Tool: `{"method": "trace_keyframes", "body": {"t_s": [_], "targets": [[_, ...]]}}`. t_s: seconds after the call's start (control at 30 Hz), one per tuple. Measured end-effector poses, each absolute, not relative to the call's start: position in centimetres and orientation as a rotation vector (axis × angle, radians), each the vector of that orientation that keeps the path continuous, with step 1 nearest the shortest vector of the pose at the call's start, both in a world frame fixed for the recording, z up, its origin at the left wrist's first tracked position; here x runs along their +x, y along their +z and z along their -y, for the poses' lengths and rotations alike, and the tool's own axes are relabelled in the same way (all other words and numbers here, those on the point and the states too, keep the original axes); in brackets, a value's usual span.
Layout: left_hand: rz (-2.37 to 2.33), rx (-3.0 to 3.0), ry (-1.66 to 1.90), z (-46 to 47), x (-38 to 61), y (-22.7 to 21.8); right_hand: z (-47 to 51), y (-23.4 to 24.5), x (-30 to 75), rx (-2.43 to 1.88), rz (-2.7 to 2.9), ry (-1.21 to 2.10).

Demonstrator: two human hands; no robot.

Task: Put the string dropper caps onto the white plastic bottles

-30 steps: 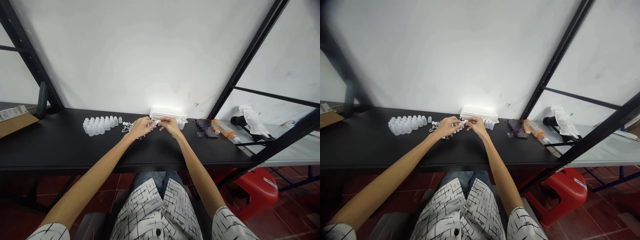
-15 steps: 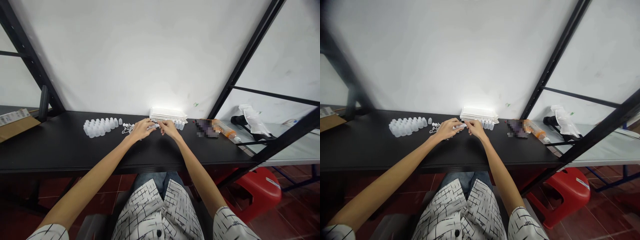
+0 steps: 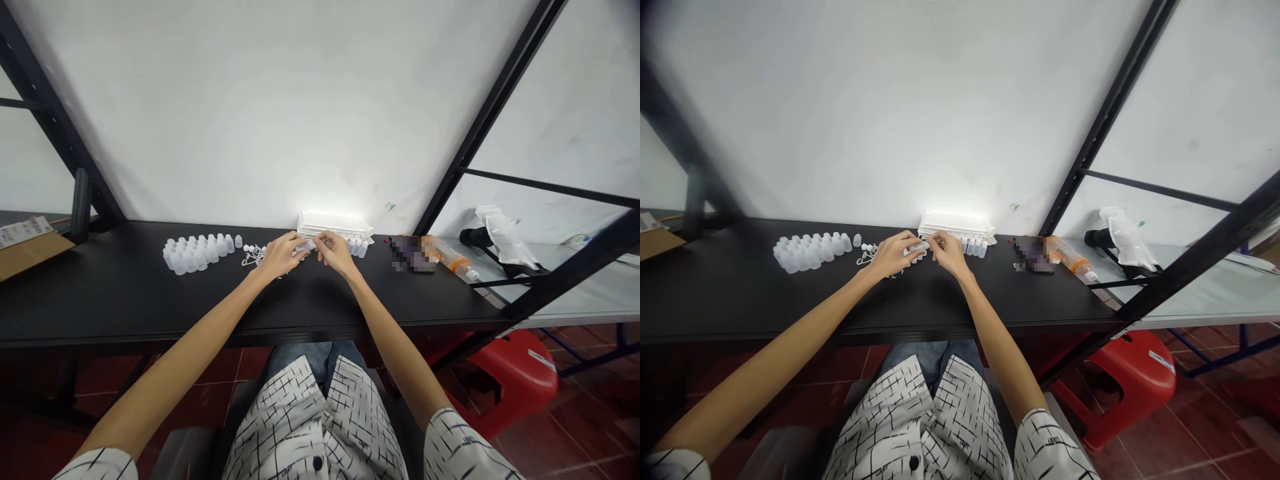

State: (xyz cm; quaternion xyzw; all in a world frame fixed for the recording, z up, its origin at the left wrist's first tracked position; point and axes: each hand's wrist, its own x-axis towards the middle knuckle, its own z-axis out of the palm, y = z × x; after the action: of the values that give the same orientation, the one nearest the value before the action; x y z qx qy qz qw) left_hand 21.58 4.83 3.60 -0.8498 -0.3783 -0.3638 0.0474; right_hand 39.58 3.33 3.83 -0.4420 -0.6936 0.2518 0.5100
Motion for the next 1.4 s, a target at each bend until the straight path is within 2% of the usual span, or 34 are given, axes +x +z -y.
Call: {"method": "trace_keyframes", "body": {"t_s": [0.17, 0.47, 0.9, 1.17, 1.4], "targets": [[1.160, -2.568, -1.127, -5.07, 21.39, 3.48, -3.50, 3.96, 39.61, -0.992, 1.632, 0.770], [1.139, -2.582, -1.073, -4.83, 21.45, 3.50, -3.41, 3.74, 39.88, -1.086, 1.713, 0.651], [1.191, -2.592, -1.161, -5.22, 21.21, 3.56, -3.64, 3.85, 39.43, -0.940, 1.571, 0.839], [1.129, -2.588, -1.087, -4.65, 21.41, 3.56, -2.99, 3.84, 39.53, -1.167, 1.757, 0.553], [1.040, -2.549, -1.190, -4.47, 21.84, 3.36, -3.18, 3.63, 39.47, -1.214, 1.733, 0.508]]}}
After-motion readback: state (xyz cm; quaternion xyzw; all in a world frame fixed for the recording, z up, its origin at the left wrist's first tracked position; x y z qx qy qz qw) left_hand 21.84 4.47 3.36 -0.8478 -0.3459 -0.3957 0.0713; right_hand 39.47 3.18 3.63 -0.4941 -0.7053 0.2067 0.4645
